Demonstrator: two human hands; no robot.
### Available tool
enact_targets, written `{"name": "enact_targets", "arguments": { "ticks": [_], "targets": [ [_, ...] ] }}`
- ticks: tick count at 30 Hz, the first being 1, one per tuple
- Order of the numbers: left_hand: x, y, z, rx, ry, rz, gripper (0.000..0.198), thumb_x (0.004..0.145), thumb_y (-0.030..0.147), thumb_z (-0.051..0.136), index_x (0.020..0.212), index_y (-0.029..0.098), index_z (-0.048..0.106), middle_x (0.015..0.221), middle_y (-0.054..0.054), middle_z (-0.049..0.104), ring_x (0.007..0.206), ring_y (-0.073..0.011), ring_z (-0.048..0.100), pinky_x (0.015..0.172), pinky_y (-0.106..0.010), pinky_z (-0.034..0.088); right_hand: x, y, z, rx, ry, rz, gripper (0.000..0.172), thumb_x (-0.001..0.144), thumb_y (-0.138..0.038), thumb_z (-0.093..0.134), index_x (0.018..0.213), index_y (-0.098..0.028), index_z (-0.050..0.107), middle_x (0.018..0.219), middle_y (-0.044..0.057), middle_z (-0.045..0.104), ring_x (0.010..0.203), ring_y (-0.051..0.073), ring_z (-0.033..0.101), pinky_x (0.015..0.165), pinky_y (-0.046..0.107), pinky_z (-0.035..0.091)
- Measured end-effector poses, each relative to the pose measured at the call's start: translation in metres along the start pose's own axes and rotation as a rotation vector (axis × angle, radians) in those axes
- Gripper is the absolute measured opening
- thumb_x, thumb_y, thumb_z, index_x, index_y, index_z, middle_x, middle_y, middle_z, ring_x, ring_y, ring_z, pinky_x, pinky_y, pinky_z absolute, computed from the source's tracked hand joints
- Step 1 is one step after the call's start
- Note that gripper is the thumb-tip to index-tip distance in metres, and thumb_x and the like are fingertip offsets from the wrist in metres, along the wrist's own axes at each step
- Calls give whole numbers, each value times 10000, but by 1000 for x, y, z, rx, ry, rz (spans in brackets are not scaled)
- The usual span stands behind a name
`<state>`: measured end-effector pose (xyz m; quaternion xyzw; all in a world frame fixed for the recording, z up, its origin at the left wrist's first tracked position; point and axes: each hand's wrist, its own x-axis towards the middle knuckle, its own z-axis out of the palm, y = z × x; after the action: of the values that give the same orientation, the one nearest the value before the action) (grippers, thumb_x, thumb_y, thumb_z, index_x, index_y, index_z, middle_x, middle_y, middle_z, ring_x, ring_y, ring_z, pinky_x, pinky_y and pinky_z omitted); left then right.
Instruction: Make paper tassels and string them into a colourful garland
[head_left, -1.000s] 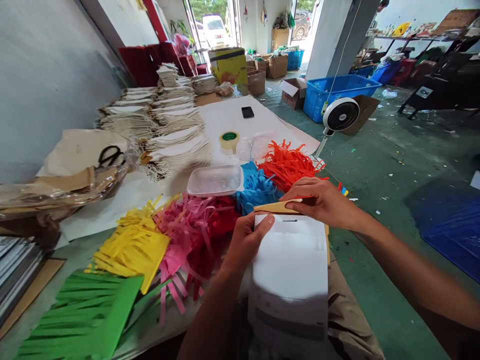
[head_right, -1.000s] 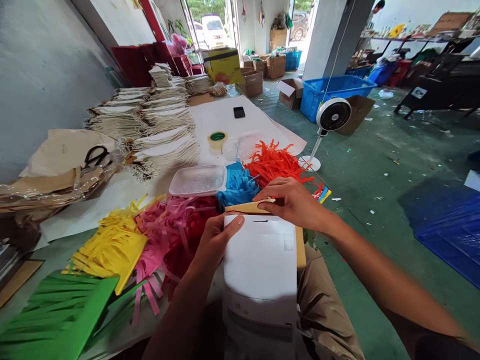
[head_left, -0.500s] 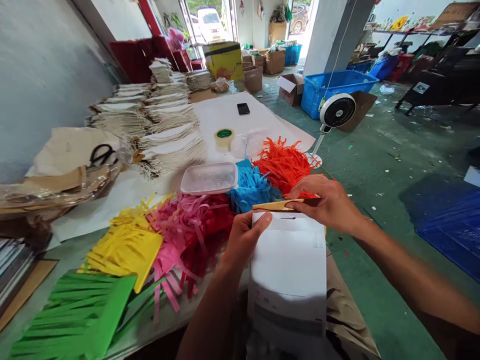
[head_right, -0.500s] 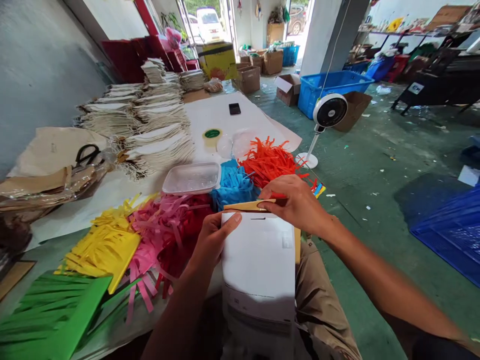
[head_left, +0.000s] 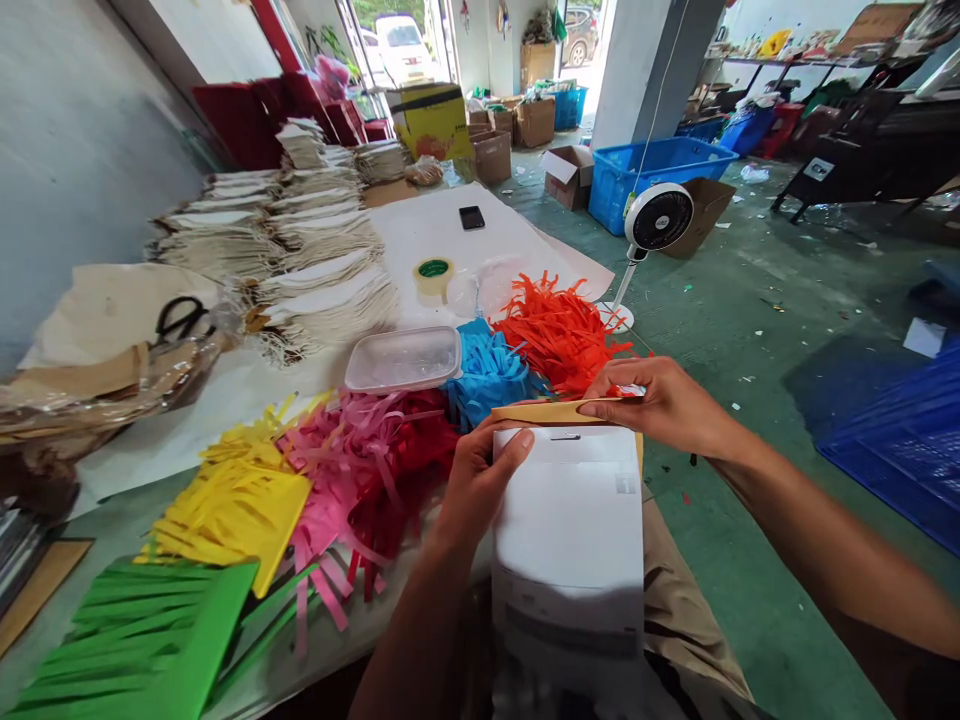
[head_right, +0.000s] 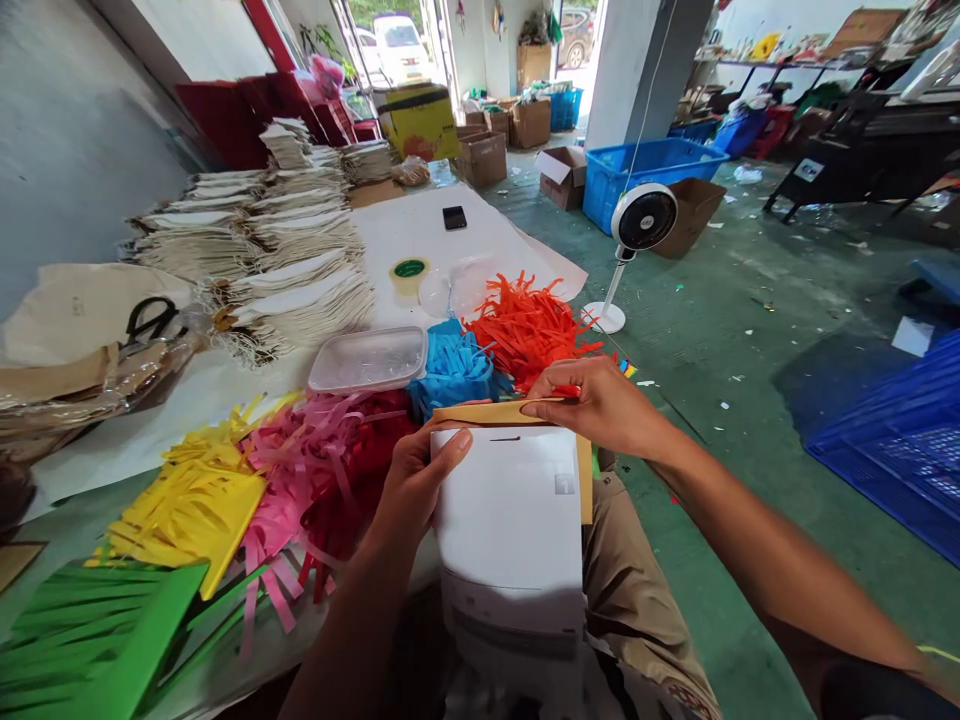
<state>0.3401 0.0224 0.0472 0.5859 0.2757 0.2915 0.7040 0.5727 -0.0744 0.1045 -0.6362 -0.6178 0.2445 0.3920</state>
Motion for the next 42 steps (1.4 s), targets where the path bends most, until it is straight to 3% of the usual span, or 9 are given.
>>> {"name": "enact_targets", "arguments": {
  "ticks": [6,13,19,25,29,34,39,42],
  "targets": [
    [-3,-2,3,20,48,-34,362,868,509,785,913,152,829,807,-41,688,629,-112,520,574,-224,421,-6,2,-1,3,27,-18,349,944,-550,737,821,-229,795,837,38,759,786,196,653,737,337,476],
    [-4,-3,4,11,4,-1,325,886,482,780,917,163,837,908,-52,714,656,-107,521,589,-228,414,-10,10,-7,125,-55,109,412,906,-603,750,843,-198,789,844,45,731,773,181,597,671,308,437],
    [-6,-3,6,44,-64,43,308,907,473,762,925,178,849,976,-74,738,732,-144,591,631,-251,445,-10,16,-10,258,-102,192,487,857,-662,770,790,-180,732,748,5,622,665,129,486,584,281,364],
    [-2,1,11,92,-39,56,296,889,467,769,874,182,847,987,-92,769,892,-231,680,730,-296,511,-12,17,-14,321,-86,266,534,834,-705,770,729,-191,672,652,-28,504,573,102,402,522,272,301],
    [5,2,17,139,-51,87,265,897,434,762,807,197,841,975,-99,780,1019,-279,703,881,-347,545,-13,19,-19,364,-63,303,516,828,-698,779,743,-202,669,636,-31,511,558,107,416,504,262,297],
    [10,6,23,157,-127,116,180,899,381,767,852,231,853,1043,-112,772,1274,-331,639,1107,-416,486,-14,22,-26,356,-1,287,532,821,-702,784,734,-190,669,637,-36,503,564,95,394,493,248,258],
    [10,11,26,233,-241,133,224,944,384,708,920,224,862,1266,-124,737,1324,-331,591,1113,-406,465,-16,26,-31,348,18,277,543,845,-689,776,697,-188,624,614,-52,441,548,79,330,480,241,204],
    [11,10,27,250,-242,118,257,950,394,698,885,193,845,1226,-125,746,1223,-308,639,1044,-368,490,-17,28,-32,386,20,286,539,848,-697,770,714,-193,638,613,-45,497,536,84,373,482,241,244]
  ]
}}
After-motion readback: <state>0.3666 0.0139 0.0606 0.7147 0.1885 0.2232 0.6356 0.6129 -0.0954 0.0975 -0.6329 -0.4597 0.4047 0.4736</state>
